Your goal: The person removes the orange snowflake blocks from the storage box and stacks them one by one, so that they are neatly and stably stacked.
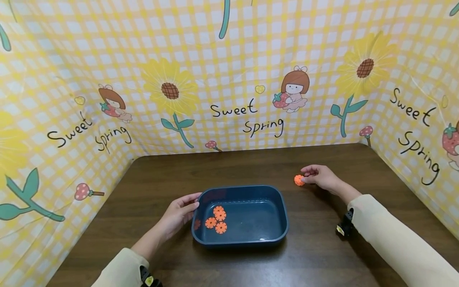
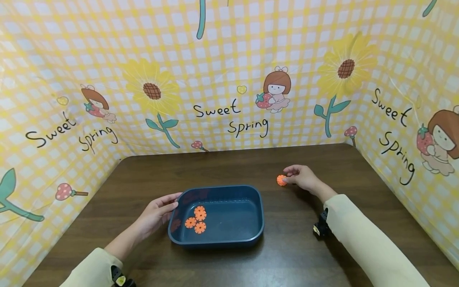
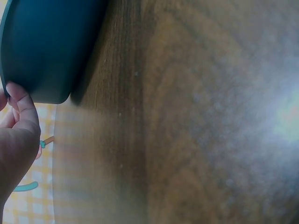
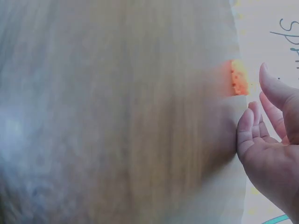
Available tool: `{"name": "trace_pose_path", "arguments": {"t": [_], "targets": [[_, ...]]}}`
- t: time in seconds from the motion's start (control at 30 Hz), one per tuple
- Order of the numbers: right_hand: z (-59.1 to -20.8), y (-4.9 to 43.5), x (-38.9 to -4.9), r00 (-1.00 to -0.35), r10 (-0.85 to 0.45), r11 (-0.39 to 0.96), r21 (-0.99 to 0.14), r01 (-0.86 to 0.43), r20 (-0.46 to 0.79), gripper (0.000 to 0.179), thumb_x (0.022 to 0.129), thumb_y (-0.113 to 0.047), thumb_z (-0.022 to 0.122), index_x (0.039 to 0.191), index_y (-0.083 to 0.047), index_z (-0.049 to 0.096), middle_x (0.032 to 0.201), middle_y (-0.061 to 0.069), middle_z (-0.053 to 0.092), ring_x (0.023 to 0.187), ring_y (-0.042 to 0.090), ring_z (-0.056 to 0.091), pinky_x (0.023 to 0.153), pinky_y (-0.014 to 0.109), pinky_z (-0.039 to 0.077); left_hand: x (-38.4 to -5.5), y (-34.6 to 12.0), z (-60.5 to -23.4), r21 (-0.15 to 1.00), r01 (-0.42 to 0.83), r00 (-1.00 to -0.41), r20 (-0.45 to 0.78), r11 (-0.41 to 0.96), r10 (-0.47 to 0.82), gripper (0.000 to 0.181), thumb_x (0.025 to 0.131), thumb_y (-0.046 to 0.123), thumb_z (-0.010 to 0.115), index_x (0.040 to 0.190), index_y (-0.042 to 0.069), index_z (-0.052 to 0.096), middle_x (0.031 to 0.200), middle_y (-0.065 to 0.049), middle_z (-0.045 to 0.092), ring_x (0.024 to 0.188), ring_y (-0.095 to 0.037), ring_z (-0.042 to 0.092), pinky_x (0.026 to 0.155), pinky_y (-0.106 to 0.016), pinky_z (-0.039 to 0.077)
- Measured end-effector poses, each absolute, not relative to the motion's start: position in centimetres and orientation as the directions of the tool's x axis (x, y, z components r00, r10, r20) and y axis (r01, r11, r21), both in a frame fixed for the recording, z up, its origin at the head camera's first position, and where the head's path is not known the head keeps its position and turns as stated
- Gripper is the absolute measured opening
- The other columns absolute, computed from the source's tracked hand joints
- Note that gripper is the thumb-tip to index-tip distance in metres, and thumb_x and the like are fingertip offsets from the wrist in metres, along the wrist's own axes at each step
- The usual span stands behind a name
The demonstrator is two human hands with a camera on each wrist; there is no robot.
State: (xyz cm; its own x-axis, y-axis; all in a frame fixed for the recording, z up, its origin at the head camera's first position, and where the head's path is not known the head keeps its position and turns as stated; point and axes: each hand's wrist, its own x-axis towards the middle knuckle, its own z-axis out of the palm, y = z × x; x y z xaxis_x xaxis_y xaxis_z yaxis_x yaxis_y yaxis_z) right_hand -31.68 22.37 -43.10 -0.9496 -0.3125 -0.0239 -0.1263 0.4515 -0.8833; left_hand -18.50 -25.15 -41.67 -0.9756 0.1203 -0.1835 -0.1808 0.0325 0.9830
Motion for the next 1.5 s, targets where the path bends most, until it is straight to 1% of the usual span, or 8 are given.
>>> {"name": "trace_pose_path", "arguments": {"t": [0.2,0.4,0.47,0.53,0.67,0.87,1.07,1.5], "targets": [[-42.1,22.3,-31.3,-0.958,-0.288,0.448,-0.882,-0.145,0.011,0.049,0.091,-0.018,0.070,0.129,0.008,0.053,0.111,0.019,0.055,0.095,0.027,0.050,0.077,0.029,0.050,-18.5,-25.1,-41.7,0.984,-0.179,-0.976,-0.181,0.027,0.125,0.045,0.098,0.013,0.058,0.140,0.000,0.048,0.126,-0.017,0.054,0.108,-0.022,0.057,0.090,-0.032,0.050],[-40.0,21.3,-30.7,-0.956,-0.289,0.416,-0.893,-0.170,0.047,0.051,0.091,-0.021,0.070,0.132,0.004,0.051,0.120,0.024,0.052,0.101,0.029,0.049,0.080,0.025,0.048,-18.5,-25.0,-41.5,0.983,-0.180,-0.975,-0.182,0.028,0.125,0.044,0.099,0.011,0.057,0.140,0.000,0.048,0.128,-0.019,0.053,0.110,-0.025,0.056,0.092,-0.034,0.050],[-39.4,20.6,-30.4,-0.951,-0.302,0.396,-0.899,-0.185,0.062,0.052,0.091,-0.021,0.071,0.133,0.002,0.051,0.120,0.025,0.051,0.101,0.028,0.050,0.079,0.025,0.049,-18.5,-25.0,-41.4,0.983,-0.180,-0.975,-0.182,0.029,0.124,0.043,0.099,0.011,0.057,0.140,0.000,0.048,0.129,-0.020,0.053,0.111,-0.025,0.055,0.092,-0.034,0.049],[-38.7,19.8,-30.2,-0.945,-0.318,0.375,-0.904,-0.206,0.083,0.051,0.091,-0.019,0.071,0.132,0.002,0.051,0.119,0.026,0.051,0.099,0.027,0.051,0.079,0.029,0.051,-18.5,-25.0,-41.4,0.983,-0.182,-0.975,-0.184,0.027,0.124,0.043,0.099,0.010,0.056,0.140,0.000,0.048,0.129,-0.020,0.052,0.112,-0.026,0.055,0.093,-0.035,0.049],[-37.6,17.9,-29.4,-0.930,-0.351,0.346,-0.909,-0.234,0.106,0.049,0.090,-0.018,0.072,0.130,0.001,0.053,0.115,0.023,0.054,0.095,0.025,0.053,0.081,0.035,0.052,-18.5,-25.0,-41.4,0.983,-0.184,-0.975,-0.185,0.020,0.126,0.043,0.099,0.010,0.056,0.140,0.000,0.048,0.129,-0.019,0.053,0.113,-0.026,0.056,0.093,-0.035,0.049],[-36.3,15.0,-28.1,-0.905,-0.410,0.310,-0.915,-0.258,0.116,0.044,0.088,-0.013,0.074,0.127,-0.001,0.057,0.109,0.014,0.056,0.095,0.027,0.054,0.078,0.029,0.051,-18.5,-25.1,-41.4,0.982,-0.190,-0.973,-0.190,0.015,0.133,0.043,0.100,0.010,0.055,0.141,0.000,0.047,0.129,-0.018,0.053,0.112,-0.024,0.056,0.092,-0.033,0.050],[-35.6,12.7,-27.0,-0.867,-0.480,0.239,-0.931,-0.274,0.132,0.043,0.087,-0.008,0.074,0.125,0.001,0.058,0.105,0.013,0.058,0.094,0.027,0.056,0.077,0.026,0.051,-18.5,-25.2,-41.5,0.982,-0.191,-0.973,-0.191,0.012,0.132,0.044,0.099,0.011,0.056,0.141,0.000,0.047,0.129,-0.017,0.053,0.112,-0.023,0.056,0.092,-0.033,0.049],[-35.6,7.1,-24.4,-0.808,-0.570,0.210,-0.926,-0.314,0.145,0.039,0.086,-0.006,0.074,0.122,-0.001,0.061,0.104,0.012,0.060,0.090,0.023,0.058,0.078,0.029,0.052,-18.4,-25.3,-41.5,0.983,-0.182,-0.974,-0.181,0.005,0.138,0.045,0.099,0.012,0.057,0.141,0.000,0.047,0.128,-0.017,0.053,0.112,-0.023,0.056,0.092,-0.032,0.049]]}}
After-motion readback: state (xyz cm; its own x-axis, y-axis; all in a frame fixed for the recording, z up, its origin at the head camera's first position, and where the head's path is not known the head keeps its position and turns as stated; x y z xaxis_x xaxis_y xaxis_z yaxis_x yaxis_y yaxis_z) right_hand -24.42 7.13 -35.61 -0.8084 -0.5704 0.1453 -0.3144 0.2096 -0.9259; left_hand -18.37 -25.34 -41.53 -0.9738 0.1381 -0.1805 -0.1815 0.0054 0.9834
